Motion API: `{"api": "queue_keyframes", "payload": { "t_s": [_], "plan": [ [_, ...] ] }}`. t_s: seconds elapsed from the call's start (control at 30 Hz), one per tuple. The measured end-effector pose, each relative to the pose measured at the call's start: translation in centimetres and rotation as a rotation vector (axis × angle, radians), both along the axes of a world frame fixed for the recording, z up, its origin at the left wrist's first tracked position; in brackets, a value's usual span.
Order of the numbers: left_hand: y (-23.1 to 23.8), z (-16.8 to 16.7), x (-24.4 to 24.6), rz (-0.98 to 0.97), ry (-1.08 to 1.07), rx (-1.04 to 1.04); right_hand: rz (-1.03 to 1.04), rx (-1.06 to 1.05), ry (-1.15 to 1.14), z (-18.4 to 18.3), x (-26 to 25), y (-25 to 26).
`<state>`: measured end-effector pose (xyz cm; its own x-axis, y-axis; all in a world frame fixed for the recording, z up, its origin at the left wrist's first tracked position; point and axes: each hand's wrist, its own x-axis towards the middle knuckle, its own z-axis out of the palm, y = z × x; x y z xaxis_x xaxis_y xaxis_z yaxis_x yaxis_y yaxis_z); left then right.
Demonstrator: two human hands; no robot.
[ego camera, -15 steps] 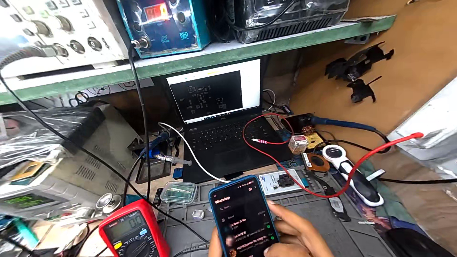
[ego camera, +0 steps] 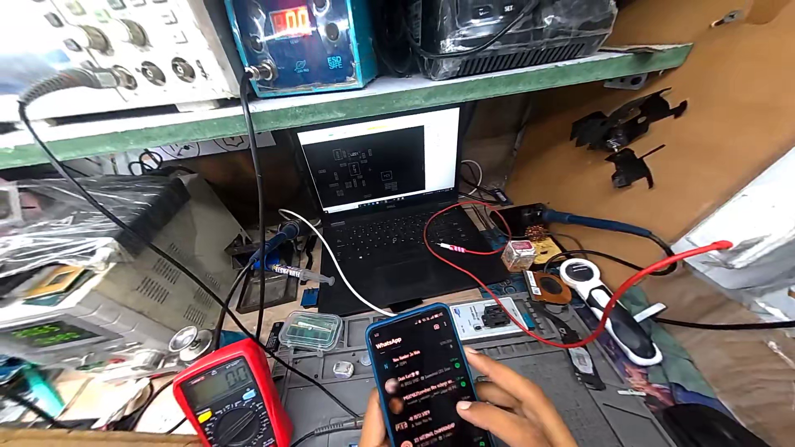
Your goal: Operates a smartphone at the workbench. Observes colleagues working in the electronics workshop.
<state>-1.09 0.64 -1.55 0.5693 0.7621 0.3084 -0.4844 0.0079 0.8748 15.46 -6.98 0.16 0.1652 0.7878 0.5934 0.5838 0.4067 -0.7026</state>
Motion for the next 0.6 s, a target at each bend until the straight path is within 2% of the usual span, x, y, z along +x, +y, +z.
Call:
{"api": "queue_keyframes", "payload": {
  "t_s": [0.6],
  "plan": [
    [0.03,0.32,0.04,-0.006,-0.007,-0.008,-0.013,0.003,-0.027,-0.02,-0.02,0.07]
  ]
}}
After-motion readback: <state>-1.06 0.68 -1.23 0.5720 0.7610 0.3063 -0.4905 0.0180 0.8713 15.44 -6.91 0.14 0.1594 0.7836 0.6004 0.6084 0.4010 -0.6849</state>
